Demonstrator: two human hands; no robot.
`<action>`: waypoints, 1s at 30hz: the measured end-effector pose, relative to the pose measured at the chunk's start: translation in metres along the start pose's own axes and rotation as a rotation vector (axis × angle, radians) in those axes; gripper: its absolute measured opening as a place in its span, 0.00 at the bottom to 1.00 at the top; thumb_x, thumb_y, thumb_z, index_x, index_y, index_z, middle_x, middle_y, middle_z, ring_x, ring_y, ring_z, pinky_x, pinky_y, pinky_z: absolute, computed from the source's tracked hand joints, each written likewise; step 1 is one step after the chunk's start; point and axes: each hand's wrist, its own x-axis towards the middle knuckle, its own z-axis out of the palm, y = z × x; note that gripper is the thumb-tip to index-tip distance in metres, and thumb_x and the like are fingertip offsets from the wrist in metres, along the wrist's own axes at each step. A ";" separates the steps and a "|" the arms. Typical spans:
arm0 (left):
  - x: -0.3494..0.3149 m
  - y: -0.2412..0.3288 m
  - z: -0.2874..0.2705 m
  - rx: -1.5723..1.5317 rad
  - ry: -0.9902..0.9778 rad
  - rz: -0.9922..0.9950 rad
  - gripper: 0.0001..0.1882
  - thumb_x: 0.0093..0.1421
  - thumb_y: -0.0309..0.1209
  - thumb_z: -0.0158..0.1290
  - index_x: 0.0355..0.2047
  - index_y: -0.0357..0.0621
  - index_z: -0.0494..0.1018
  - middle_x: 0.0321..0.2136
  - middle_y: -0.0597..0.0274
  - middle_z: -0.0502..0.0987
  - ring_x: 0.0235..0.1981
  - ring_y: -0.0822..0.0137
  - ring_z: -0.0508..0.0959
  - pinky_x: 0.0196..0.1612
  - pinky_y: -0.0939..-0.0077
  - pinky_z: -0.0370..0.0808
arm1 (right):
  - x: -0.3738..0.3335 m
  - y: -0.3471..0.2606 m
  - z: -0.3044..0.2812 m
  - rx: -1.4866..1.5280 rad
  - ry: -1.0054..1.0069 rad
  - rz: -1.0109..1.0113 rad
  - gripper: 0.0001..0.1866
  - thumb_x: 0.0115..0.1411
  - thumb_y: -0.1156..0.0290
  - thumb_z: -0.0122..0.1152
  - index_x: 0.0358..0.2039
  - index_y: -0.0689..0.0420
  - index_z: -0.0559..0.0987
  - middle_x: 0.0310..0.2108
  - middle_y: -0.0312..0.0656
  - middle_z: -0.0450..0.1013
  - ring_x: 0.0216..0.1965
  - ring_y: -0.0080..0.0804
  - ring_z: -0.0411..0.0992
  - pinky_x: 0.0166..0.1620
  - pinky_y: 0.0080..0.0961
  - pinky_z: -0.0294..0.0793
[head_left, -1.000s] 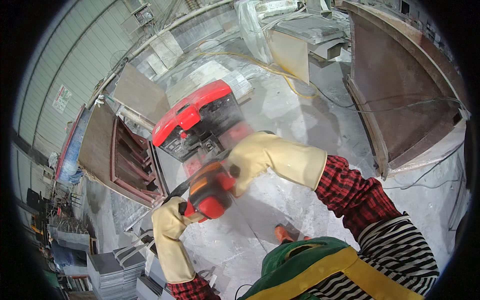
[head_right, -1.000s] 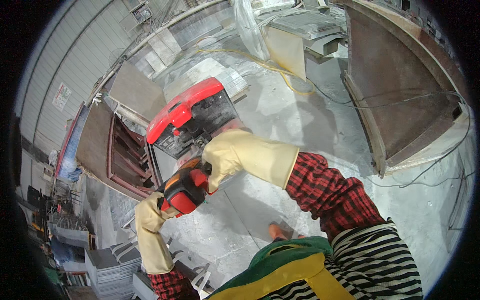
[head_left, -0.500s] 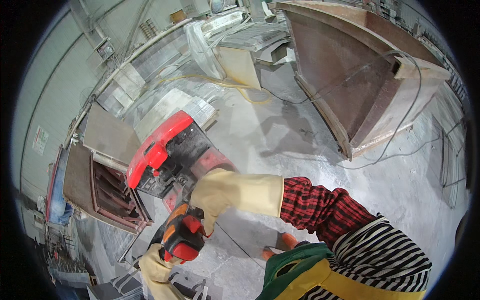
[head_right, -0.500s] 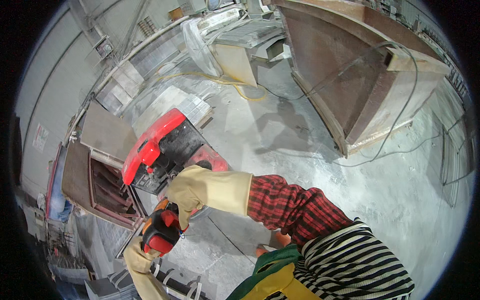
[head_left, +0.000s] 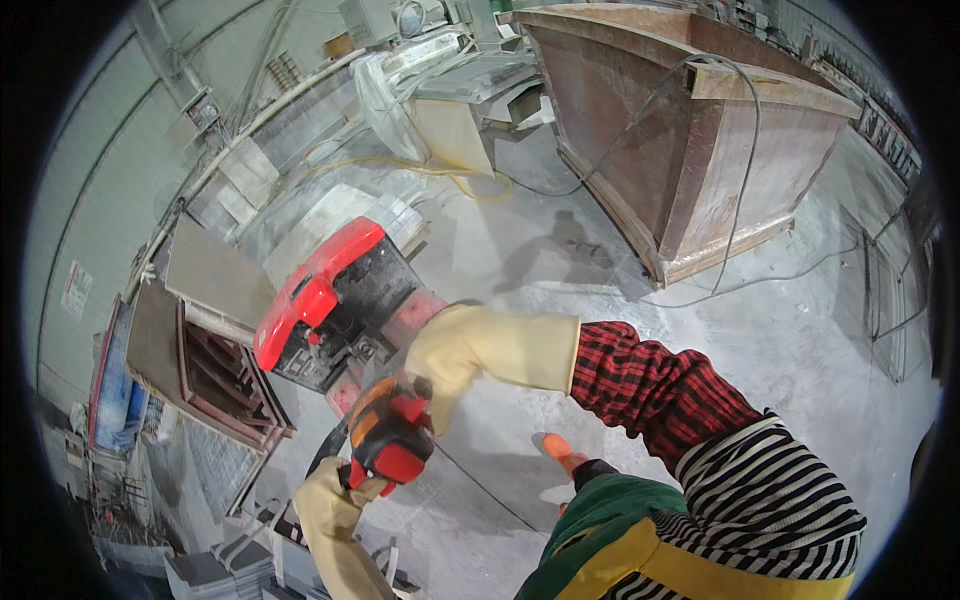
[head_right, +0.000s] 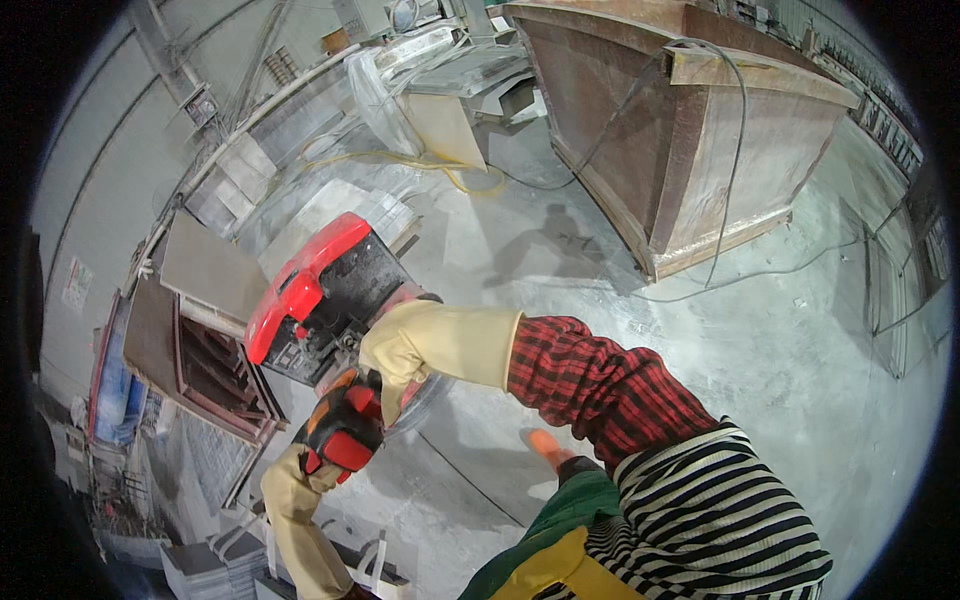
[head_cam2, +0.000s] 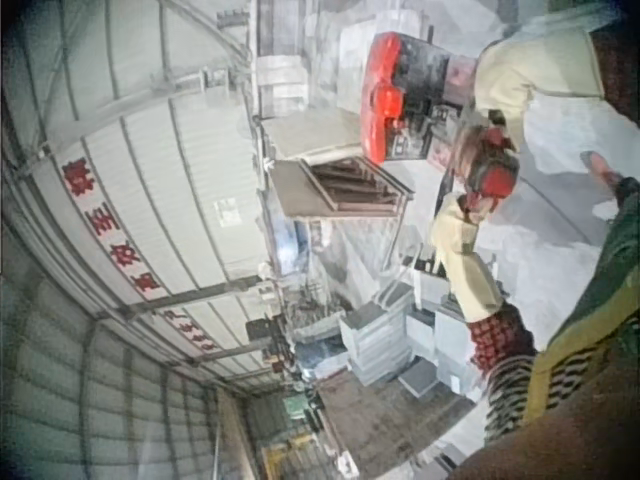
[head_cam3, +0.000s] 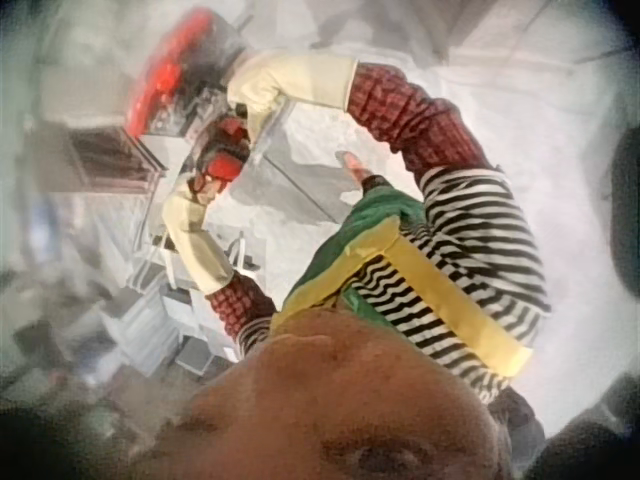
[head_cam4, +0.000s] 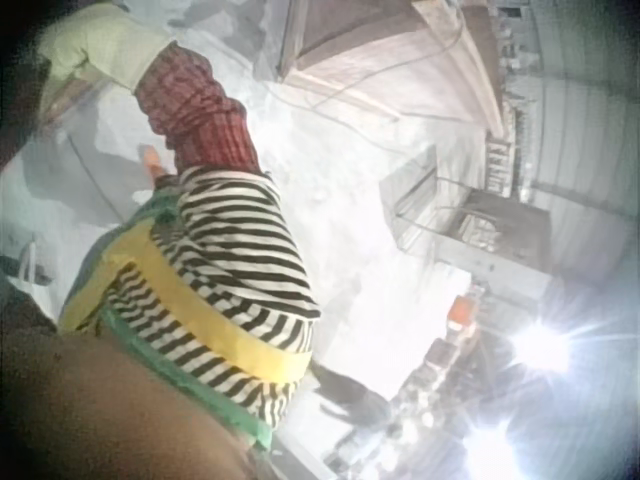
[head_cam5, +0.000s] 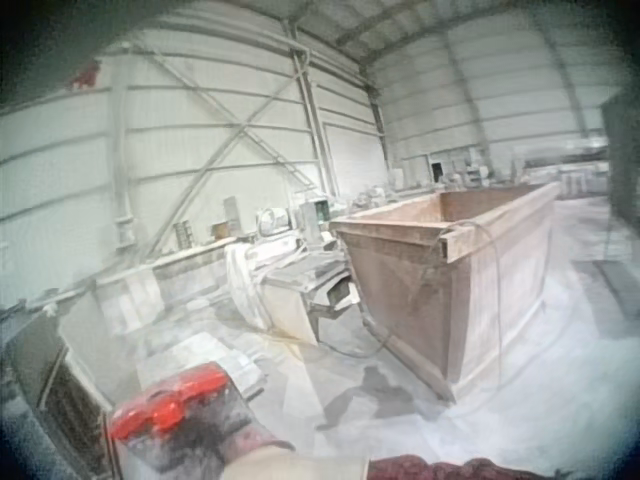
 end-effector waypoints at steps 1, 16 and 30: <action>-0.007 -0.009 0.004 -0.014 -0.042 -0.022 0.24 0.43 0.46 0.78 0.30 0.42 0.80 0.23 0.57 0.82 0.26 0.60 0.82 0.33 0.68 0.78 | -0.020 -0.023 0.003 0.043 0.027 0.124 0.31 0.45 0.35 0.76 0.38 0.47 0.87 0.25 0.37 0.80 0.26 0.33 0.77 0.31 0.33 0.74; -0.076 -0.019 0.017 -0.337 -0.417 0.104 0.26 0.56 0.41 0.72 0.41 0.32 0.76 0.25 0.58 0.83 0.22 0.72 0.80 0.30 0.76 0.78 | -0.084 -0.068 0.072 0.057 0.063 0.203 0.36 0.39 0.37 0.83 0.43 0.49 0.85 0.31 0.36 0.80 0.33 0.37 0.78 0.37 0.37 0.78; -0.151 -0.012 0.068 -0.300 -0.316 0.050 0.19 0.60 0.32 0.69 0.41 0.31 0.74 0.26 0.61 0.80 0.22 0.73 0.80 0.25 0.77 0.76 | -0.174 -0.089 0.113 -0.067 0.087 0.212 0.27 0.46 0.41 0.79 0.42 0.43 0.88 0.33 0.35 0.82 0.36 0.37 0.80 0.40 0.35 0.78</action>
